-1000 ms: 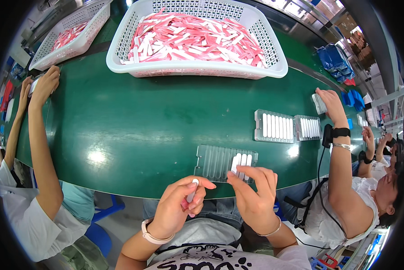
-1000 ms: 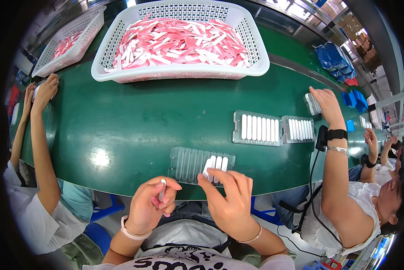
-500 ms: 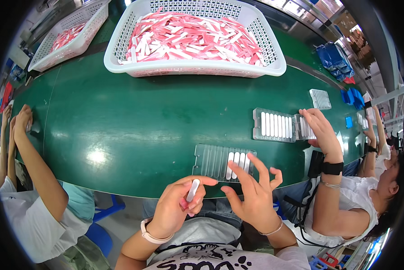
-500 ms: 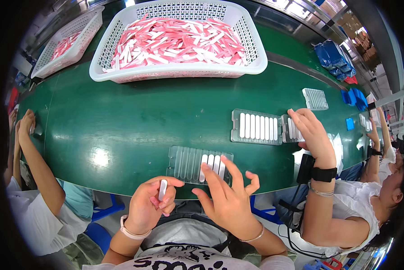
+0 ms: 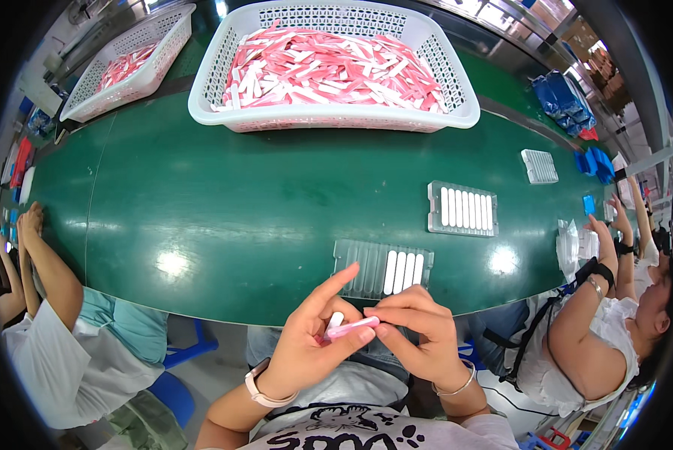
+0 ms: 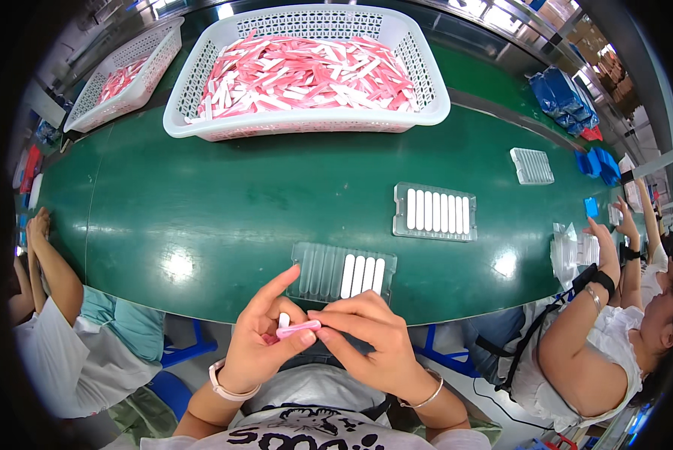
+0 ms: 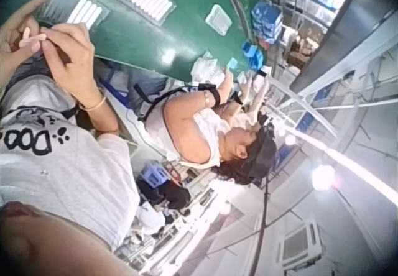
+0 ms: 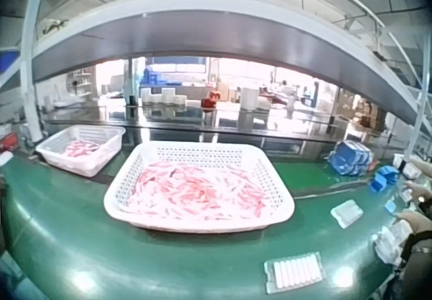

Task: The person takes strips from a basket and inserts them one by one into slots on plastic trays by hand, then pushes the filled trays along the assembly line table.

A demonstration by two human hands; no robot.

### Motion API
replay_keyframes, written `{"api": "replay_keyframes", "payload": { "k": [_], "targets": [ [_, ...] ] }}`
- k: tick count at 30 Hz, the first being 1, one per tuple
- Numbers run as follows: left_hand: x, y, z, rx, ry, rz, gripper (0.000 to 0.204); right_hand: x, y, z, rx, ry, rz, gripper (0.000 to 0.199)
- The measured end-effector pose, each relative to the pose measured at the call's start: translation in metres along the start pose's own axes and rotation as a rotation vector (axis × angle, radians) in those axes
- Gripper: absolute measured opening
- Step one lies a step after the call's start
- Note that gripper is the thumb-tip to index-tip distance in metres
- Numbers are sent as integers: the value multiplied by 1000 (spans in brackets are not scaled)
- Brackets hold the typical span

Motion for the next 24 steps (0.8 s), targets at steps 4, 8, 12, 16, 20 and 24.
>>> {"api": "replay_keyframes", "payload": {
  "k": [4, 8, 12, 16, 20, 24],
  "targets": [
    [1, 2, -7, 21, -58, 65, 73, 0, 1, 0, -157, -45, -34, 21],
    [2, -3, -7, 17, -110, 119, 69, 2, 11, -1, -368, -79, -132, 25],
    [0, -6, -8, -22, -99, 173, 67, 3, 12, -2, -451, -86, -141, 17],
    [-1, -10, -7, 70, -21, 142, 43, 0, 18, 17, -313, 75, -103, 9],
    [-1, -7, 0, -14, 23, 117, 29, -29, 24, 39, -61, 107, -146, 7],
    [1, -15, 10, 200, 119, 228, 37, -57, 39, 33, 283, -93, -137, 10]
  ]
}}
Point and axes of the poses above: each hand's wrist, its own x-axis away from the middle knuckle, its own z-axis out of the back of the hand, y = z × x, the point moved 7 cm from there along -x, towards the middle knuckle, and after that the axes turned 2 degrees about x, right-handed, at the moved point
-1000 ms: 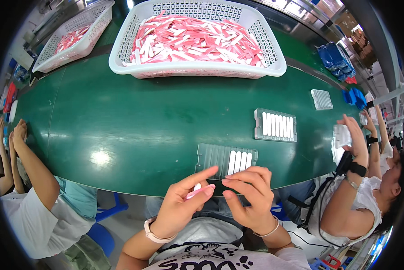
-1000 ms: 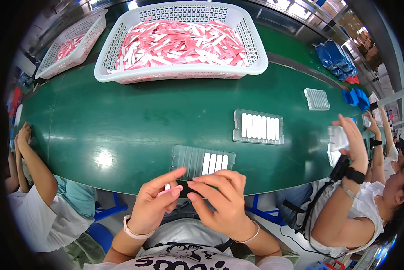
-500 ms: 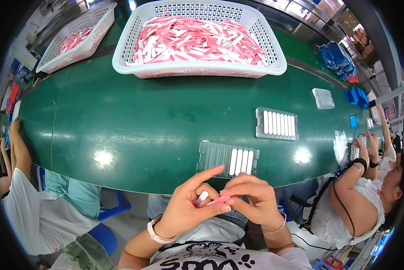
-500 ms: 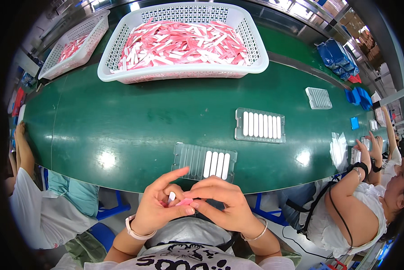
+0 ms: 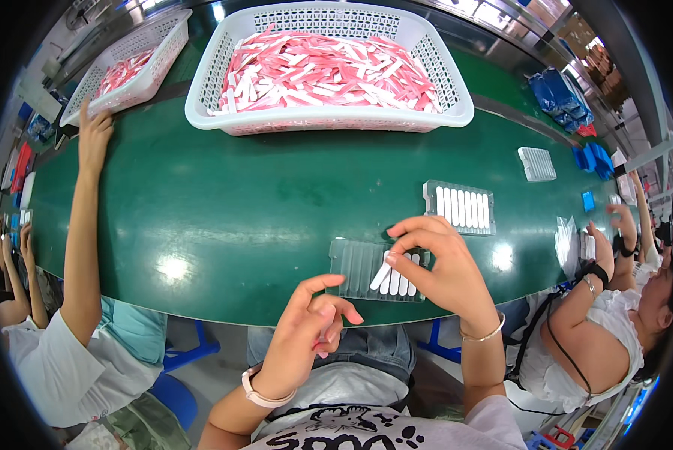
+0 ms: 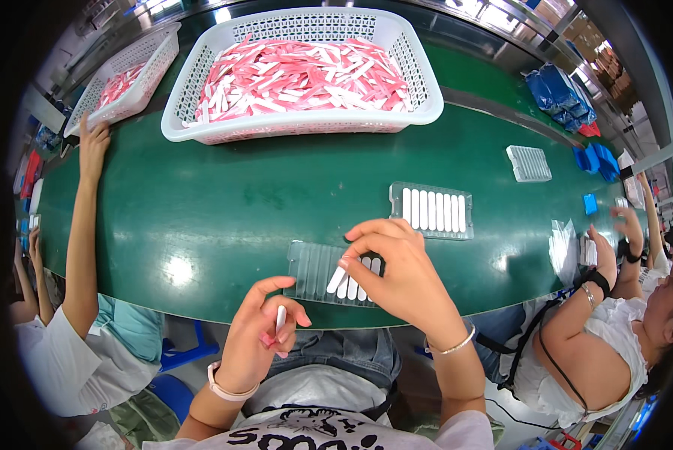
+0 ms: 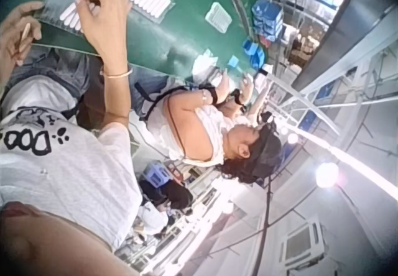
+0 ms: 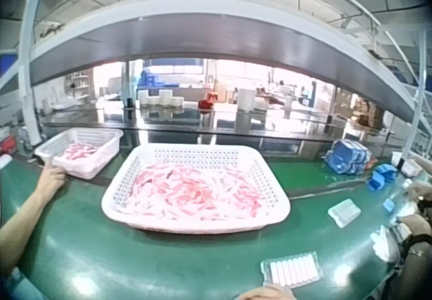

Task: The person takes strips from a basket and inserts them one by one into slots on plastic trays by hand, then pushes the filled trays along the assembly line table.

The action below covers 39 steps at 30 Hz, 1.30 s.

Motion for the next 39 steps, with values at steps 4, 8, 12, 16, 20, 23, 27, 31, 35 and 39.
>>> {"api": "replay_keyframes", "payload": {
  "k": [4, 8, 12, 16, 20, 23, 27, 31, 35, 39],
  "targets": [
    [1, 6, -1, 185, -10, -11, 41, -11, -10, -8, 165, -40, 68, 15],
    [-1, -5, 10, 496, -54, 130, 43, -10, -13, -3, 206, 20, -24, 32],
    [-4, -1, 6, 938, -177, 173, 43, 7, -48, -14, 108, 73, 129, 28],
    [-6, 13, 8, 1078, -180, -24, 45, 47, -70, -50, -347, -182, 210, 25],
    [-5, 19, 9, 966, -114, -189, 47, 63, -71, -71, -446, -69, 64, 20],
    [-4, 21, 8, 858, -74, -284, 48, 69, -54, -85, -454, -17, -117, 17],
    [-5, 24, 9, 848, 16, -375, 46, 75, -46, -87, -755, 76, -184, 11],
    [-3, 27, 15, 834, -54, -414, 43, 78, -34, -79, -974, 200, -249, 10],
    [5, 13, 9, 255, 135, -214, 32, 79, -29, -78, -1095, 212, -293, 10],
    [13, -1, -1, 50, -54, -255, 10, 78, -32, -77, -1014, 241, -243, 8]
  ]
}}
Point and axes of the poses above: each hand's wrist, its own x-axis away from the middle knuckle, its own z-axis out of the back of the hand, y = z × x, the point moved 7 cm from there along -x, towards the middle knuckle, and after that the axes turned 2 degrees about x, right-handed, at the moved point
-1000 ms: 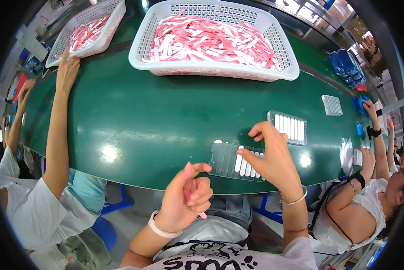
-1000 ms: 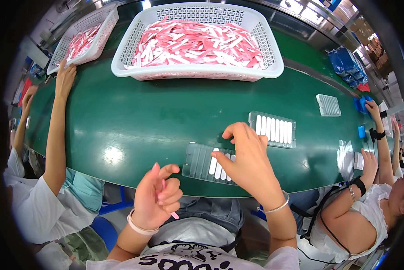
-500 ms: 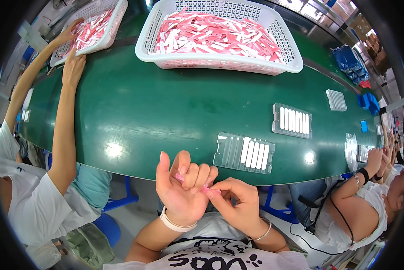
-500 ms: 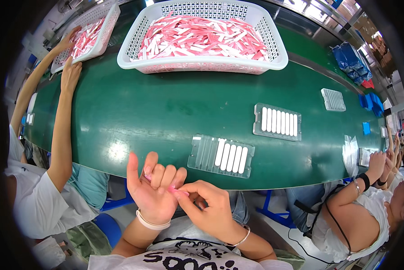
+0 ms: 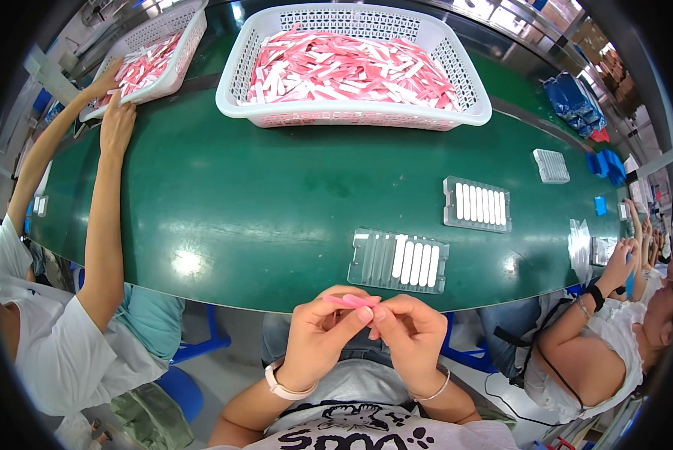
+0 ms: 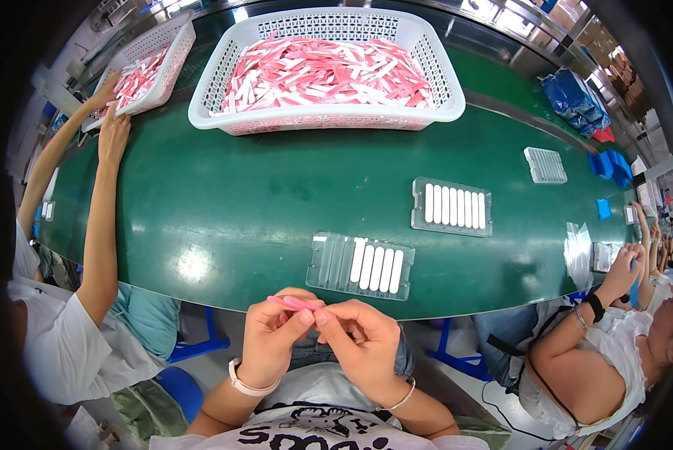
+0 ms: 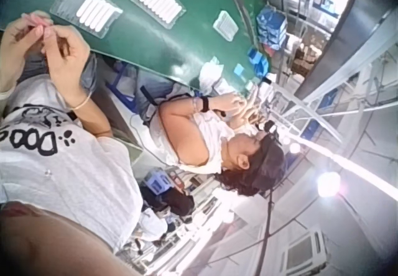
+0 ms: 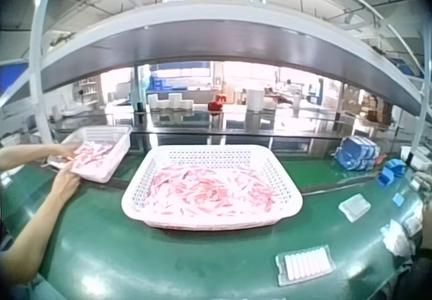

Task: The person takes strips from a basket and inserts them one by one into slots on plastic trays by hand, then pushes the filled trays along the assembly line table.

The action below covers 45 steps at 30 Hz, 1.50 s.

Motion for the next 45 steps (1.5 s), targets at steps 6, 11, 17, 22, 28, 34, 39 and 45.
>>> {"api": "replay_keyframes", "payload": {
  "k": [6, 11, 17, 22, 28, 34, 39, 45],
  "targets": [
    [-2, -7, 12, 88, 52, 57, 11, 2, -19, 0, 326, 30, 342, 18],
    [-8, -5, 16, 84, 94, 134, 18, -6, -67, 7, 1001, 276, 922, 17],
    [-7, 4, 13, -225, 99, 230, 21, -24, -55, -7, 1425, 0, 905, 12],
    [-7, 3, 12, -277, 81, 175, 23, -20, -45, -12, 1463, -166, 784, 12],
    [-7, 0, 9, -336, 31, 142, 18, -28, -38, 11, 1435, -111, 646, 36],
    [-6, -1, 7, -349, 11, 147, 14, -23, -32, 11, 1359, -291, 645, 42],
    [-6, -5, 6, -377, 9, 140, 13, -32, -36, 16, 1394, -179, 668, 46],
    [-6, 23, -16, -817, -105, -261, 8, -31, -41, 17, 1316, -207, 722, 48]
  ]
}}
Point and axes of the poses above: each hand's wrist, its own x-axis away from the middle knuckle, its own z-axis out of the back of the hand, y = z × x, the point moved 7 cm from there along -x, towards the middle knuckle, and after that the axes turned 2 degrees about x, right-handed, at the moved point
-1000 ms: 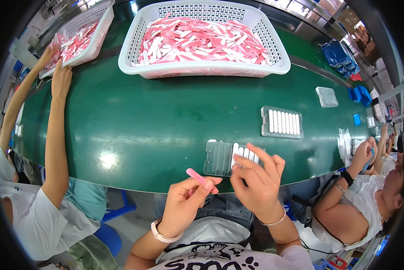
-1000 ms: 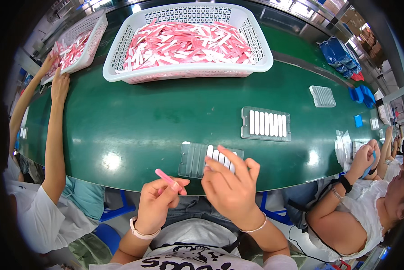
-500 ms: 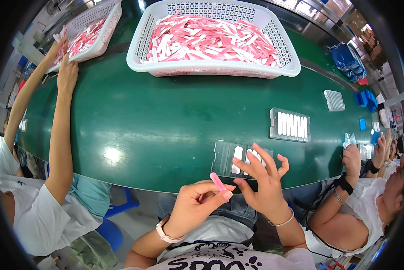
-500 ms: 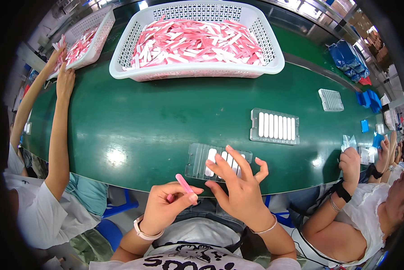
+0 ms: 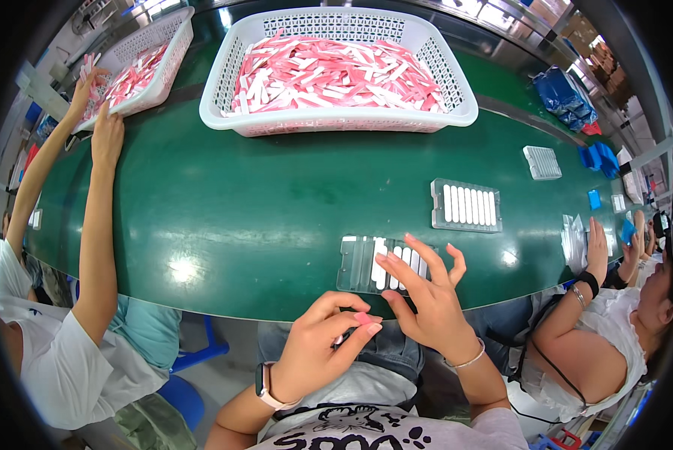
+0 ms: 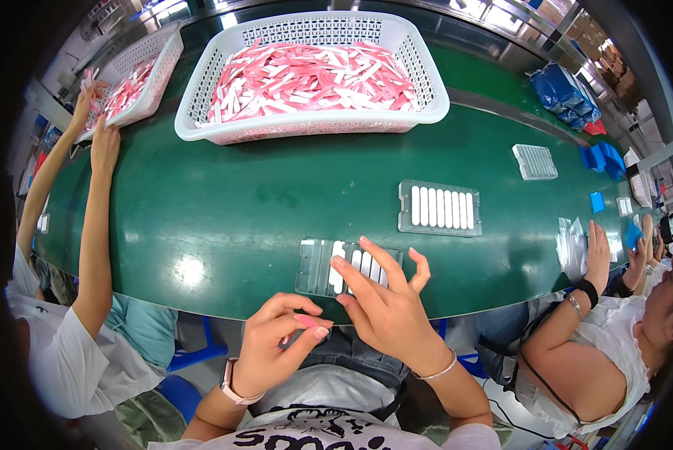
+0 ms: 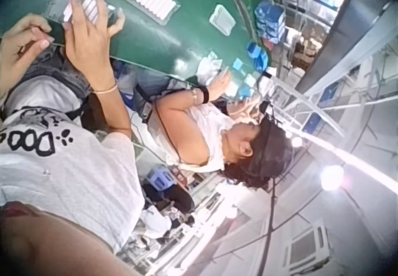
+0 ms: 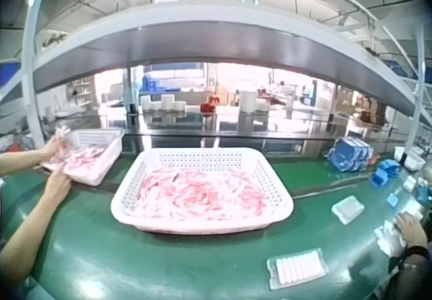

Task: The person takes strips from a basket and inserts them one by one into slots on plastic trays by hand, then pushes the filled trays along the assembly line table.

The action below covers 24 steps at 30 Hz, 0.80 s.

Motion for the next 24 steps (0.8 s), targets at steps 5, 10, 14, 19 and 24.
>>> {"api": "replay_keyframes", "payload": {
  "k": [5, 10, 14, 19, 24],
  "targets": [
    [-11, 17, -8, -381, -142, -205, 8, 9, 0, 2, 113, -20, 25, 46],
    [-23, 14, -15, -638, -234, -345, 14, 13, -4, 4, 238, -7, 64, 48],
    [-24, 17, -17, -804, -349, -325, 14, 14, -6, 2, 296, -20, 84, 47],
    [-12, 19, -28, -967, -367, -371, 11, 14, -11, 2, 360, -16, 63, 43],
    [-12, 24, -28, -1000, -371, -345, 14, 3, -9, 4, 257, -45, 23, 41]
  ]
}}
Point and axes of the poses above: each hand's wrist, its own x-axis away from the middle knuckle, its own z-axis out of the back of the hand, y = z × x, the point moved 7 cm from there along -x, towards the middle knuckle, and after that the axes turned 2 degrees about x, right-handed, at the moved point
